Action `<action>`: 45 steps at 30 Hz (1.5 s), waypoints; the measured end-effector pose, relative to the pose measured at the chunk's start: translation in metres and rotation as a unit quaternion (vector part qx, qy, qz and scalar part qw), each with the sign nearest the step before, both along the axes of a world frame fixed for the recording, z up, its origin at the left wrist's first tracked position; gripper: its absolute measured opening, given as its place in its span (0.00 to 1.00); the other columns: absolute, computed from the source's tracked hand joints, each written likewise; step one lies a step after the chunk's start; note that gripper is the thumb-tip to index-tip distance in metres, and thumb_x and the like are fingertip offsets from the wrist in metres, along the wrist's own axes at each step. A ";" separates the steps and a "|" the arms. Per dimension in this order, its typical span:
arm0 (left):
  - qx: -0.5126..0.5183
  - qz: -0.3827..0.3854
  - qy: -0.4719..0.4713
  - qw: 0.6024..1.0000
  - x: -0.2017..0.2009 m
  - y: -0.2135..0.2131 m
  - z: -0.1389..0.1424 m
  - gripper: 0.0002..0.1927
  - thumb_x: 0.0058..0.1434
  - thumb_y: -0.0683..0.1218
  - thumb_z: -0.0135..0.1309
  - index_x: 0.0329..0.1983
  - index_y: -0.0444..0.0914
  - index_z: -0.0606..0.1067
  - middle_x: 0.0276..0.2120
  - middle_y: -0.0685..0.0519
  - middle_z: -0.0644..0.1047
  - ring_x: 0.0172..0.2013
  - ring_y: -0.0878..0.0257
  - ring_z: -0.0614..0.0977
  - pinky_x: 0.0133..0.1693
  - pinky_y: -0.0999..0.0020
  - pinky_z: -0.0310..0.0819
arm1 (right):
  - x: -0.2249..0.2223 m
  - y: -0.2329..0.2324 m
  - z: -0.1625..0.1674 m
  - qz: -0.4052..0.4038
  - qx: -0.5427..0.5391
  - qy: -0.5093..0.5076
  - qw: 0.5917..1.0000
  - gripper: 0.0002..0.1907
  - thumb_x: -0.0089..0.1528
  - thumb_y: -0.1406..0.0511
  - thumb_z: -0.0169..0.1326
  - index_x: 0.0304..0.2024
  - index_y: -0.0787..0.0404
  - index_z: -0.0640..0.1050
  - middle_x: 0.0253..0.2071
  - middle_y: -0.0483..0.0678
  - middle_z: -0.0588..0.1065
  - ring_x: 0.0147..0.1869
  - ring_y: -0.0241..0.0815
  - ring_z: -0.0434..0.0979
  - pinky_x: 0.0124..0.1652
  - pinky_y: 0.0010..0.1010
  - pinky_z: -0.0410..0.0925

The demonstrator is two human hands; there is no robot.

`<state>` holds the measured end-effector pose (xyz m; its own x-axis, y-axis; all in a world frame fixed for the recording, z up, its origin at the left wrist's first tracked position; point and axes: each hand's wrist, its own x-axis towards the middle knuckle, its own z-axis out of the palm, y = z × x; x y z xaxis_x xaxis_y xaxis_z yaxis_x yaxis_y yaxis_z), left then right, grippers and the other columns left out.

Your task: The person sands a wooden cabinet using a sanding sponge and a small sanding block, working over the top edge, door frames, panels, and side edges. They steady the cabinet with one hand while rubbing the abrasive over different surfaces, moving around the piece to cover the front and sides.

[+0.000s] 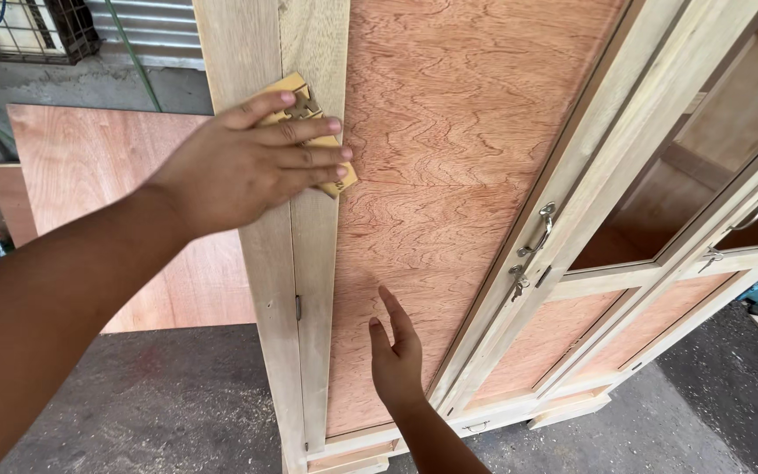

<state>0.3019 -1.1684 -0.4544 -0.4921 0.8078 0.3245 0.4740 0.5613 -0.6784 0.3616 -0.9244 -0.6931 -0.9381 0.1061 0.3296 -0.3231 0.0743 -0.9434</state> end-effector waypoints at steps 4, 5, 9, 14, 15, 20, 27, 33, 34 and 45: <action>-0.085 0.004 -0.115 0.990 -0.002 0.033 -0.061 0.18 0.67 0.50 0.48 0.60 0.54 0.72 0.71 0.62 0.62 0.73 0.65 0.53 0.71 0.59 0.33 | -0.001 0.004 -0.010 -0.002 -0.013 -0.006 1.000 0.26 0.67 0.70 0.47 0.68 0.60 0.68 0.72 0.50 0.67 0.78 0.43 0.60 0.72 0.35 0.53; -0.171 0.023 -0.081 0.982 0.000 0.040 -0.083 0.21 0.66 0.50 0.47 0.64 0.52 0.70 0.71 0.60 0.61 0.73 0.65 0.52 0.71 0.57 0.30 | -0.001 0.005 -0.013 -0.002 -0.023 -0.017 1.000 0.26 0.67 0.70 0.47 0.68 0.60 0.68 0.71 0.50 0.68 0.78 0.43 0.62 0.71 0.35 0.54; -0.402 0.008 -0.071 0.913 0.007 0.065 -0.169 0.22 0.69 0.50 0.46 0.65 0.42 0.70 0.71 0.54 0.63 0.73 0.55 0.55 0.72 0.53 0.27 | 0.003 0.014 -0.021 0.004 -0.029 -0.001 1.000 0.26 0.66 0.70 0.47 0.68 0.61 0.67 0.72 0.51 0.67 0.79 0.44 0.59 0.73 0.35 0.50; -0.375 0.013 0.022 0.927 -0.010 0.051 -0.138 0.16 0.73 0.48 0.41 0.54 0.37 0.75 0.61 0.50 0.72 0.69 0.55 0.63 0.72 0.54 0.41 | 0.006 0.034 -0.005 -0.041 -0.011 -0.023 0.999 0.26 0.66 0.69 0.48 0.68 0.60 0.68 0.71 0.49 0.68 0.79 0.43 0.60 0.72 0.35 0.53; -0.242 -0.020 0.018 0.970 -0.014 0.045 -0.107 0.16 0.68 0.46 0.39 0.53 0.43 0.76 0.61 0.54 0.73 0.66 0.57 0.66 0.67 0.57 0.50 | 0.005 0.037 0.002 -0.052 -0.013 -0.029 0.998 0.26 0.66 0.69 0.48 0.68 0.60 0.69 0.71 0.49 0.68 0.78 0.42 0.60 0.71 0.34 0.54; 0.130 -0.089 0.116 0.981 -0.014 0.007 0.063 0.15 0.71 0.48 0.51 0.59 0.54 0.78 0.68 0.60 0.70 0.70 0.58 0.66 0.62 0.55 0.60 | 0.000 0.038 0.032 -0.048 0.009 0.014 0.999 0.26 0.66 0.69 0.48 0.68 0.61 0.69 0.71 0.49 0.68 0.78 0.42 0.60 0.70 0.33 0.54; 0.211 -0.112 0.037 0.970 -0.018 0.000 -0.035 0.27 0.73 0.50 0.53 0.73 0.40 0.67 0.75 0.52 0.62 0.74 0.58 0.60 0.73 0.45 0.53 | -0.001 0.029 0.027 -0.013 0.012 0.035 0.999 0.26 0.66 0.69 0.48 0.68 0.63 0.68 0.71 0.50 0.69 0.78 0.43 0.60 0.71 0.33 0.53; 0.044 -0.082 0.006 0.996 0.025 -0.012 -0.152 0.37 0.58 0.41 0.52 0.72 0.44 0.59 0.72 0.61 0.63 0.71 0.65 0.59 0.70 0.55 0.52 | -0.002 0.025 0.017 -0.007 0.028 0.055 0.998 0.26 0.65 0.69 0.50 0.67 0.63 0.69 0.70 0.52 0.70 0.78 0.45 0.62 0.71 0.33 0.53; 0.045 -0.082 0.023 0.995 0.022 -0.011 -0.143 0.34 0.59 0.40 0.52 0.70 0.43 0.61 0.70 0.59 0.65 0.70 0.63 0.61 0.69 0.55 0.53 | -0.005 0.026 0.022 -0.015 0.035 0.039 0.999 0.26 0.65 0.69 0.50 0.67 0.62 0.69 0.70 0.51 0.70 0.78 0.44 0.61 0.71 0.32 0.54; 0.436 -0.186 0.248 0.845 0.010 0.121 0.082 0.12 0.69 0.40 0.55 0.55 0.33 0.78 0.53 0.44 0.81 0.56 0.50 0.80 0.55 0.53 0.73 | 0.005 0.085 0.065 -0.076 0.046 0.074 0.993 0.26 0.66 0.68 0.49 0.68 0.60 0.68 0.71 0.51 0.69 0.78 0.44 0.60 0.71 0.32 0.53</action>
